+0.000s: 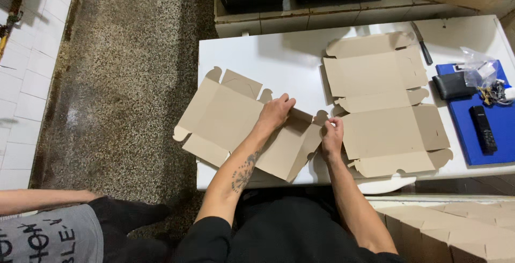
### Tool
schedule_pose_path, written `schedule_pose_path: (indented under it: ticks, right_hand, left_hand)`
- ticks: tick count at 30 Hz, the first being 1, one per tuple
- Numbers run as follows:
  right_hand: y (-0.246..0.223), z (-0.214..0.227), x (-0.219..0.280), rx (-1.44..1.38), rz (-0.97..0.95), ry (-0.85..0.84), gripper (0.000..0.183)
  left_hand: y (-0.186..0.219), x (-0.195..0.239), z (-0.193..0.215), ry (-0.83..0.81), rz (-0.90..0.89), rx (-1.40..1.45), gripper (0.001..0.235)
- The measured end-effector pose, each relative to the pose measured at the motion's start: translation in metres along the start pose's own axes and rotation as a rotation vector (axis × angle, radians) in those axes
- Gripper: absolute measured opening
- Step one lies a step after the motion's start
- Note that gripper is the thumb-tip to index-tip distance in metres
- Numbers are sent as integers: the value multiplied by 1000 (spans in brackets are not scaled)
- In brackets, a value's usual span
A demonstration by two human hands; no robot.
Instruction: The person repeatedly picks up flat cardboard boxes from a stack, folds them into three-dimensional containers on a white table, and places the finished boxes into a larger cardboard box. The process is repeated multiple times.
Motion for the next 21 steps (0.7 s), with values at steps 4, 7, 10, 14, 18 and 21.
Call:
schedule_pose_path:
  ticks: [4, 7, 10, 14, 18, 21]
  right_hand:
    - [-20, -16, 26, 25, 9, -58, 9]
    - [-49, -43, 60, 237, 111, -234, 6]
    - [-32, -37, 53, 311, 124, -338, 13]
    - [-14, -26, 54, 289, 113, -335, 13]
    - [-8, -22, 60, 267, 100, -344, 16]
    - [-10, -25, 60, 342, 84, -294, 19]
  left_hand:
    - [-5, 10, -8, 51, -35, -26, 30]
    - [6, 18, 7, 104, -45, -28, 28]
    - [7, 21, 4, 64, -11, 37, 21]
    - [-1, 16, -11, 54, -5, 56, 19]
    - [1, 17, -16, 63, -18, 131, 19]
    - [1, 18, -19, 0, -28, 168, 16]
Point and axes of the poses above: each hand's wrist, its own x-axis away from the middle knuckle, its own z-axis out of the back of the hand, y = z × x, the point moved 8 cm from there along -x, towards the middle knuckle, and after that the axes turned 7 degrees about -z, right-handed, at the moved point
